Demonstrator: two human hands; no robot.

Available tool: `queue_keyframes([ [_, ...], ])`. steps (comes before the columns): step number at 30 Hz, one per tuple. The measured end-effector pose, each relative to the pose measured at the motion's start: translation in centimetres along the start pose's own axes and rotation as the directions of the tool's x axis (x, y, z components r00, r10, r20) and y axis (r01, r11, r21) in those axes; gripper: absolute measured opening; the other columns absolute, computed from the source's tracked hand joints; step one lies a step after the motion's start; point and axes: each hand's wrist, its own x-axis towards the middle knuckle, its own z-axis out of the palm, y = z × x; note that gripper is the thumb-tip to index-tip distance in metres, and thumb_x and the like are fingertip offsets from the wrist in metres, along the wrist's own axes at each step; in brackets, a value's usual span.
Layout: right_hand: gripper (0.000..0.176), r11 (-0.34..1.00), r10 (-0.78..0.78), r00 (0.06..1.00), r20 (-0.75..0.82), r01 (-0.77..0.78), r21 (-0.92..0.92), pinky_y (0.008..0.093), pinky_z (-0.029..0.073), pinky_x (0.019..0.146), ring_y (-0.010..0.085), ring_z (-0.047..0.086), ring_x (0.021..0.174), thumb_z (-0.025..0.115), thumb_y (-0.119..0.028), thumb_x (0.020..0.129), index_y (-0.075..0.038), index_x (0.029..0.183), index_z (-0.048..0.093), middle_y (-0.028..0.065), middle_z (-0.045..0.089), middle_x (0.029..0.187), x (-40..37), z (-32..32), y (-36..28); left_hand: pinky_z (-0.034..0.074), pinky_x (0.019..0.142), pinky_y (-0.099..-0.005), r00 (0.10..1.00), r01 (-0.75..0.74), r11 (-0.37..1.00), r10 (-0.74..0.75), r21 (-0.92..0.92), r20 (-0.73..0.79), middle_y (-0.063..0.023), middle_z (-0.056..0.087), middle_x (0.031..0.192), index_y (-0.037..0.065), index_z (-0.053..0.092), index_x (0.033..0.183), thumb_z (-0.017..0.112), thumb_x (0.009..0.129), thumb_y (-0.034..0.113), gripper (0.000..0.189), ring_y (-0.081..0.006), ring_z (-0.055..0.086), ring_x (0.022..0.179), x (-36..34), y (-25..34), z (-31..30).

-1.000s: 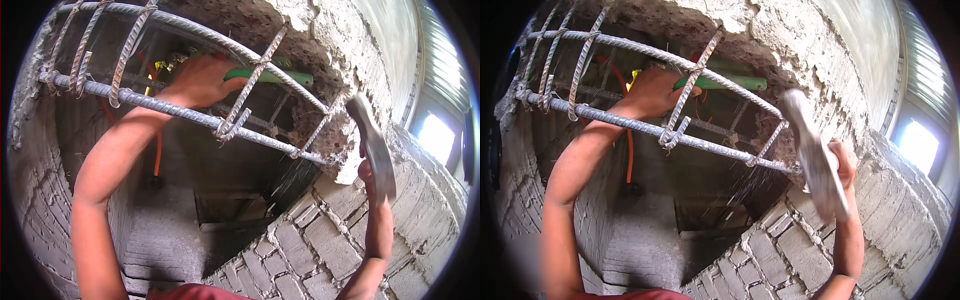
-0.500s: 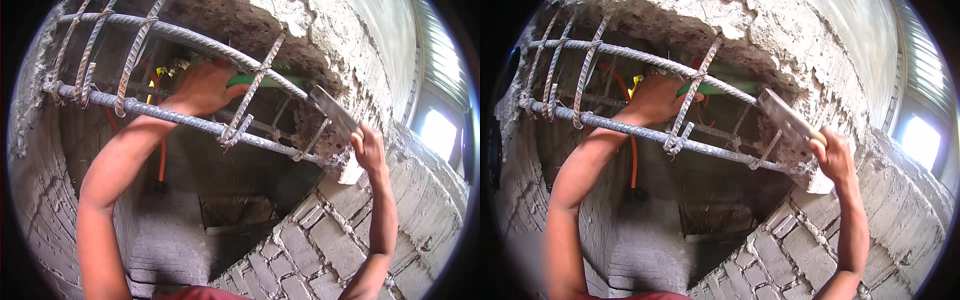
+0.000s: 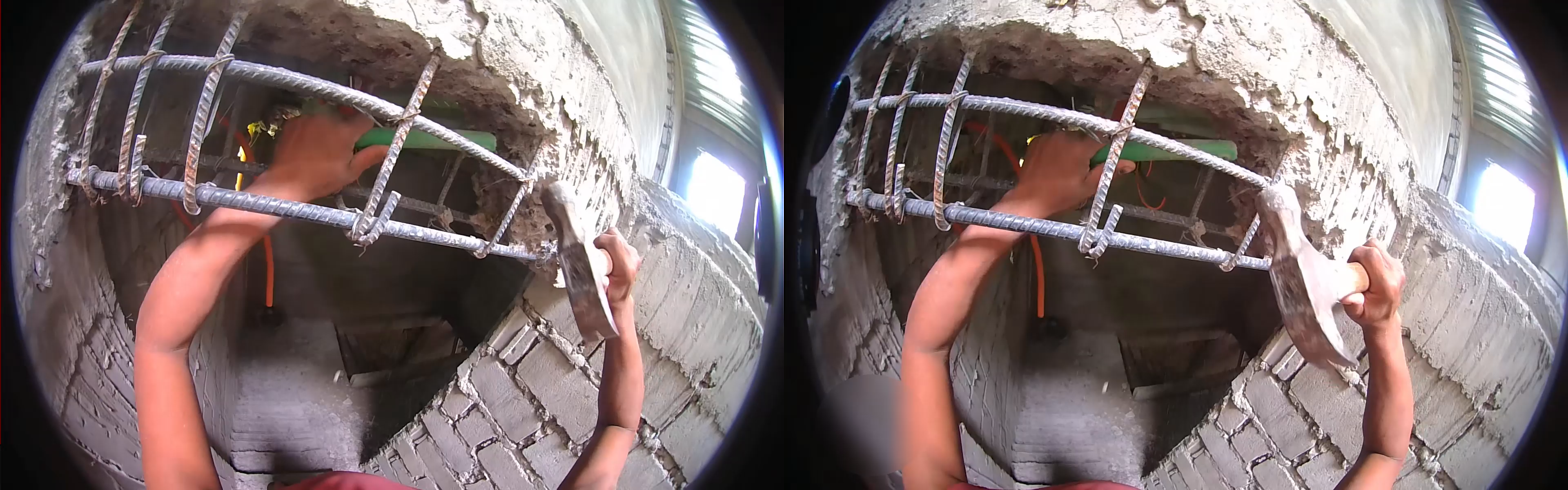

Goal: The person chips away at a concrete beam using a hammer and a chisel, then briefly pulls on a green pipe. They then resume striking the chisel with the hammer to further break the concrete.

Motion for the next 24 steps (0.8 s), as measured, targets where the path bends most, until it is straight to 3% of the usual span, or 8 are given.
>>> queue_keyframes([
  [1, 0.076, 1.000, 0.027, 0.999, 0.029, -0.026, -0.003, 0.0365, 0.041, 0.049, 0.0265, 0.055, 0.054, 0.049, -0.077, 0.089, -0.002, 0.080, 0.057, 0.0100, 0.051, 0.065, -0.1, -0.2, -0.1, 0.051, 0.065, -0.0527, 1.000, -0.005, 1.000, 0.005, 0.001, -0.005, -0.0191, 0.065, 0.066, 0.006, 0.073, 0.087, 0.060, 0.089, 0.064, 0.060, -0.0415, 0.066, 0.065, 0.2, 0.0, -0.3],
  [3, 0.074, 1.000, 0.012, 1.000, 0.023, -0.012, -0.019, 0.0377, 0.042, 0.049, 0.0272, 0.055, 0.054, 0.051, -0.076, 0.089, -0.003, 0.081, 0.057, 0.0102, 0.051, 0.065, -0.2, 0.2, -0.1, 0.053, 0.071, -0.0521, 0.988, 0.042, 0.999, -0.046, 0.025, 0.145, -0.0160, 0.070, 0.086, 0.010, 0.069, 0.099, 0.063, 0.090, 0.055, 0.046, -0.0380, 0.069, 0.083, 0.6, 0.2, -0.9],
  [8, 0.073, 0.998, -0.068, 0.996, 0.050, 0.069, -0.016, 0.0388, 0.042, 0.049, 0.0279, 0.056, 0.054, 0.055, -0.076, 0.086, -0.003, 0.082, 0.058, 0.0106, 0.050, 0.066, 0.7, 1.0, 1.1, 0.053, 0.072, -0.0529, 0.973, 0.091, 0.992, -0.106, 0.082, 0.205, -0.0159, 0.071, 0.083, 0.010, 0.071, 0.095, 0.061, 0.091, 0.057, 0.048, -0.0392, 0.069, 0.084, 1.0, 0.0, -1.0],
  [11, 0.076, 0.989, -0.110, 0.987, 0.117, 0.120, -0.084, 0.0392, 0.043, 0.050, 0.0280, 0.057, 0.058, 0.049, -0.078, 0.088, -0.002, 0.084, 0.059, 0.0116, 0.051, 0.068, 2.8, 1.4, 2.3, 0.052, 0.073, -0.0536, 0.984, 0.060, 0.997, -0.065, 0.038, 0.165, -0.0169, 0.071, 0.083, 0.009, 0.071, 0.092, 0.061, 0.091, 0.058, 0.049, -0.0399, 0.068, 0.084, 1.1, -0.5, -0.8],
  [15, 0.074, 0.983, 0.125, 0.957, 0.263, -0.084, -0.162, 0.0436, 0.048, 0.058, 0.0322, 0.061, 0.063, 0.049, -0.073, 0.092, 0.000, 0.088, 0.059, 0.0157, 0.056, 0.072, 6.2, 1.9, 3.2, 0.052, 0.073, -0.0534, 0.989, 0.043, 0.999, -0.046, 0.020, 0.143, -0.0173, 0.070, 0.080, 0.010, 0.072, 0.091, 0.061, 0.091, 0.059, 0.050, -0.0414, 0.067, 0.081, 1.1, -0.9, -0.1],
  [20, 0.076, 0.986, -0.165, 0.978, 0.125, 0.165, 0.013, 0.0394, 0.044, 0.053, 0.0275, 0.058, 0.057, 0.048, -0.077, 0.089, -0.002, 0.080, 0.058, 0.0114, 0.053, 0.067, 4.7, 1.5, 3.1, 0.051, 0.074, -0.0536, 0.988, 0.060, 0.997, -0.052, -0.052, 0.144, -0.0178, 0.070, 0.081, 0.009, 0.072, 0.090, 0.060, 0.092, 0.059, 0.051, -0.0418, 0.067, 0.082, 1.3, -1.2, -0.1],
  [23, 0.077, 0.977, -0.215, 0.973, 0.079, 0.214, 0.023, 0.0399, 0.044, 0.053, 0.0267, 0.057, 0.055, 0.047, -0.078, 0.089, -0.002, 0.081, 0.059, 0.0114, 0.052, 0.064, 4.9, 1.4, 3.6, 0.051, 0.076, -0.0536, 0.990, 0.090, 0.996, -0.088, -0.016, 0.109, -0.0188, 0.070, 0.079, 0.008, 0.072, 0.088, 0.059, 0.092, 0.060, 0.053, -0.0424, 0.067, 0.083, 1.1, -1.0, 0.3],
  [24, 0.078, 0.989, -0.145, 0.980, 0.139, 0.148, -0.014, 0.0401, 0.045, 0.054, 0.0277, 0.058, 0.057, 0.048, -0.078, 0.088, -0.001, 0.082, 0.060, 0.0125, 0.053, 0.066, 5.5, 1.2, 3.4, 0.051, 0.076, -0.0536, 0.990, 0.089, 0.996, -0.087, -0.018, 0.112, -0.0188, 0.070, 0.079, 0.008, 0.072, 0.088, 0.059, 0.092, 0.060, 0.053, -0.0424, 0.067, 0.083, 1.2, -1.0, 0.4],
])
